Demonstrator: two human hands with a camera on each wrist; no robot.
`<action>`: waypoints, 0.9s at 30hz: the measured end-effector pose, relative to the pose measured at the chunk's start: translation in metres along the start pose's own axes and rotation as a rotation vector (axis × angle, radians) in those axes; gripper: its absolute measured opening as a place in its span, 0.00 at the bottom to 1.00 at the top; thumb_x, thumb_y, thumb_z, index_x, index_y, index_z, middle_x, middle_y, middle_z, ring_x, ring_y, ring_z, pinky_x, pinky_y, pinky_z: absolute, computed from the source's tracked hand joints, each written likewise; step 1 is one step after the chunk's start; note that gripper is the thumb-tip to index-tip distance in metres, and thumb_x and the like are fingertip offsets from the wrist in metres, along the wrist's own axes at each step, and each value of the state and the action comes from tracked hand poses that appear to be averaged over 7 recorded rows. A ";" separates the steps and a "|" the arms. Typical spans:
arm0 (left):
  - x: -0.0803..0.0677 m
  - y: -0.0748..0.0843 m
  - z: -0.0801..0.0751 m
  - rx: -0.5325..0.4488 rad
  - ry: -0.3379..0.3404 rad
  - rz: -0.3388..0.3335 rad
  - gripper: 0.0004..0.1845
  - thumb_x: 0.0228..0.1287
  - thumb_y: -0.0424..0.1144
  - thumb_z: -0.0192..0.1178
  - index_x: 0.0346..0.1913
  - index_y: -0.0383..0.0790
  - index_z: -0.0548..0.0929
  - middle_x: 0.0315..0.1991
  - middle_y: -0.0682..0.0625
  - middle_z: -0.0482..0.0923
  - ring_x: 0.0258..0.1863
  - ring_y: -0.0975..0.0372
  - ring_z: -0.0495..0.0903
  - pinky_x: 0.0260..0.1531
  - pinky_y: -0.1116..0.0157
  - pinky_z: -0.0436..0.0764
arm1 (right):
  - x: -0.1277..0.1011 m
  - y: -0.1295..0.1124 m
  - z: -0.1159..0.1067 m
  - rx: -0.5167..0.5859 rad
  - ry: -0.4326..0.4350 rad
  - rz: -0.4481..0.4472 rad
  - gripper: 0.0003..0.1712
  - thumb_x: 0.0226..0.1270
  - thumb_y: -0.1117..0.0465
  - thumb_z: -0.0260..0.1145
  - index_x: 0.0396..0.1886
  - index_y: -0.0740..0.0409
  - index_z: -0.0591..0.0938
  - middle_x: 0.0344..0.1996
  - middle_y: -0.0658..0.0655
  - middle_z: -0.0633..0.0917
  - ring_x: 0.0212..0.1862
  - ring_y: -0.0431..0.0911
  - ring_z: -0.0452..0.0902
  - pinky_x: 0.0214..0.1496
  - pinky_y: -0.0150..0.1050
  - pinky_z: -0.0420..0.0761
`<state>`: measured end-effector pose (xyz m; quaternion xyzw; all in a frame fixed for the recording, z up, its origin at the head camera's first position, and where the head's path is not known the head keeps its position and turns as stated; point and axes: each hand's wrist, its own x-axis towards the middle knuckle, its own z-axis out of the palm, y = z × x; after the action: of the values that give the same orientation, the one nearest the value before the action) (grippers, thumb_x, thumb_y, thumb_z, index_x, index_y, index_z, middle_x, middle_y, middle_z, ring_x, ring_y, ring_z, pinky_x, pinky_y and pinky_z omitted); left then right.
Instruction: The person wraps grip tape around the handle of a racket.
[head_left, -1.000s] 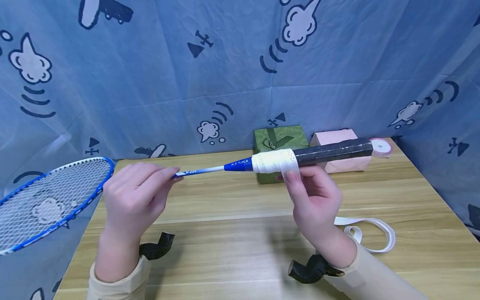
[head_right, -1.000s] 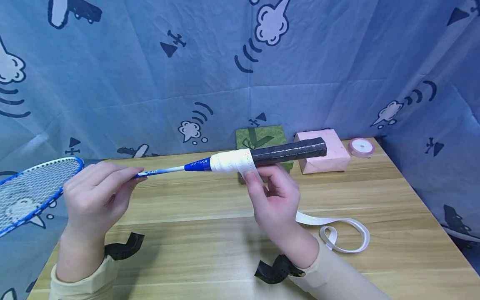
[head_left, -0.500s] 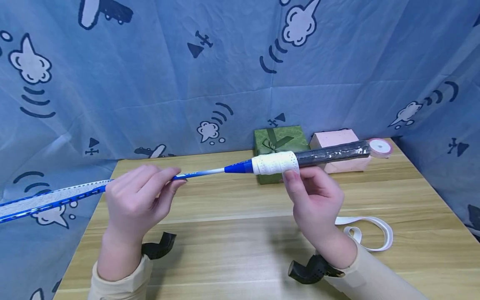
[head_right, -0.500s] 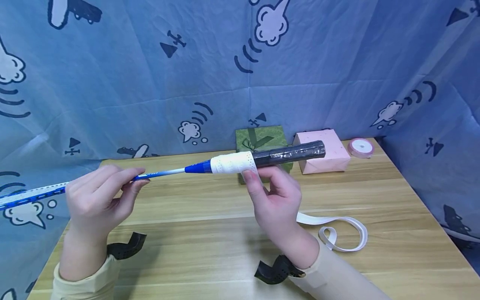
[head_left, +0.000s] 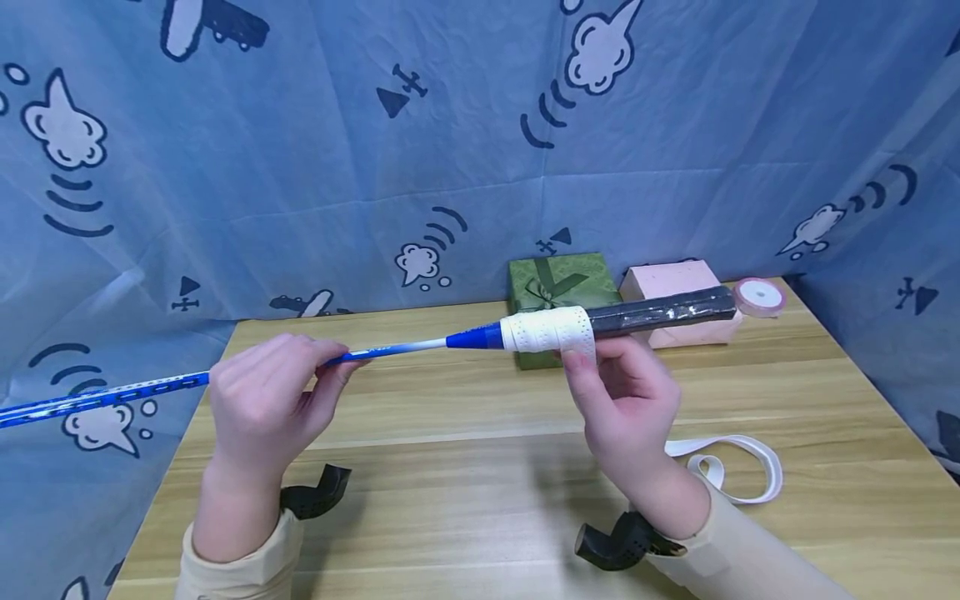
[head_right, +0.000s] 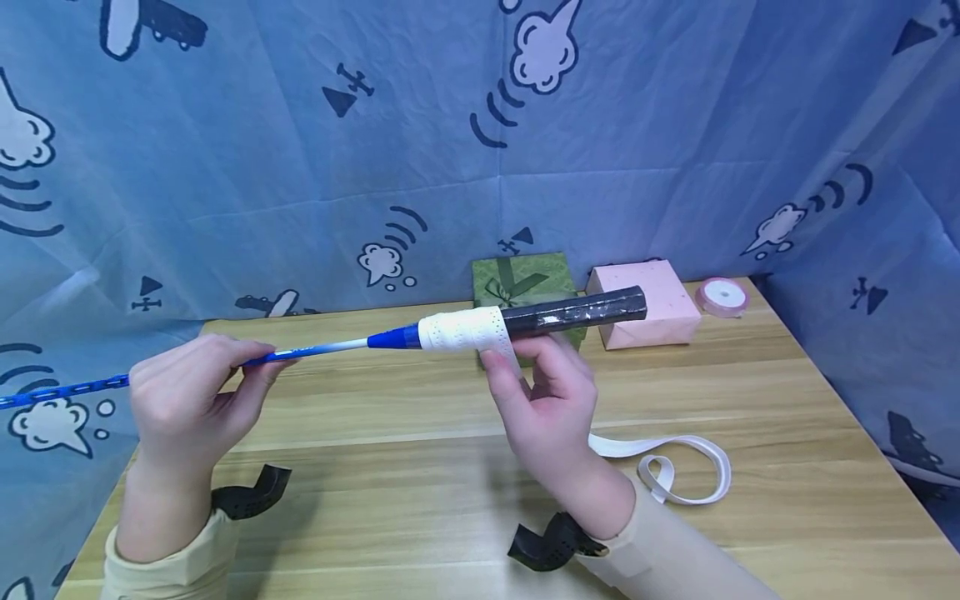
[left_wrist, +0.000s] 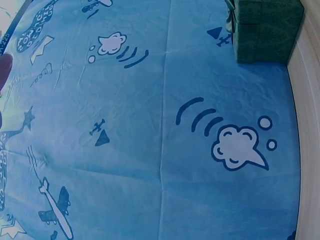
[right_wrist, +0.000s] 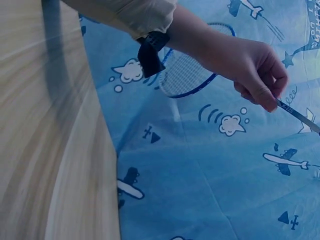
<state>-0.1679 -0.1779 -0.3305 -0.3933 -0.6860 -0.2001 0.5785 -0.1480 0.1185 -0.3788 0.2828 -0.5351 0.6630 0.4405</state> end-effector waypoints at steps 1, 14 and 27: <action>0.000 0.000 0.000 -0.004 -0.001 0.001 0.21 0.74 0.46 0.64 0.26 0.34 0.84 0.16 0.49 0.78 0.11 0.63 0.64 0.10 0.67 0.60 | 0.000 -0.001 0.000 0.004 0.000 0.009 0.14 0.67 0.71 0.70 0.32 0.84 0.80 0.36 0.54 0.90 0.33 0.40 0.83 0.36 0.27 0.83; -0.002 -0.002 0.000 -0.020 -0.055 0.018 0.19 0.74 0.45 0.62 0.26 0.36 0.85 0.17 0.50 0.79 0.11 0.62 0.72 0.09 0.66 0.65 | 0.002 -0.001 -0.003 0.021 0.025 0.160 0.18 0.68 0.69 0.71 0.22 0.80 0.80 0.23 0.51 0.88 0.25 0.41 0.82 0.28 0.29 0.81; -0.001 -0.002 -0.001 -0.010 -0.024 0.037 0.23 0.75 0.47 0.63 0.22 0.36 0.83 0.14 0.49 0.77 0.08 0.64 0.63 0.08 0.67 0.57 | 0.001 0.001 -0.001 0.081 -0.014 0.128 0.08 0.71 0.69 0.67 0.36 0.75 0.85 0.32 0.54 0.87 0.31 0.44 0.83 0.35 0.32 0.84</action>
<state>-0.1692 -0.1798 -0.3308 -0.4112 -0.6845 -0.1878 0.5719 -0.1490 0.1201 -0.3790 0.2704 -0.5279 0.7088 0.3817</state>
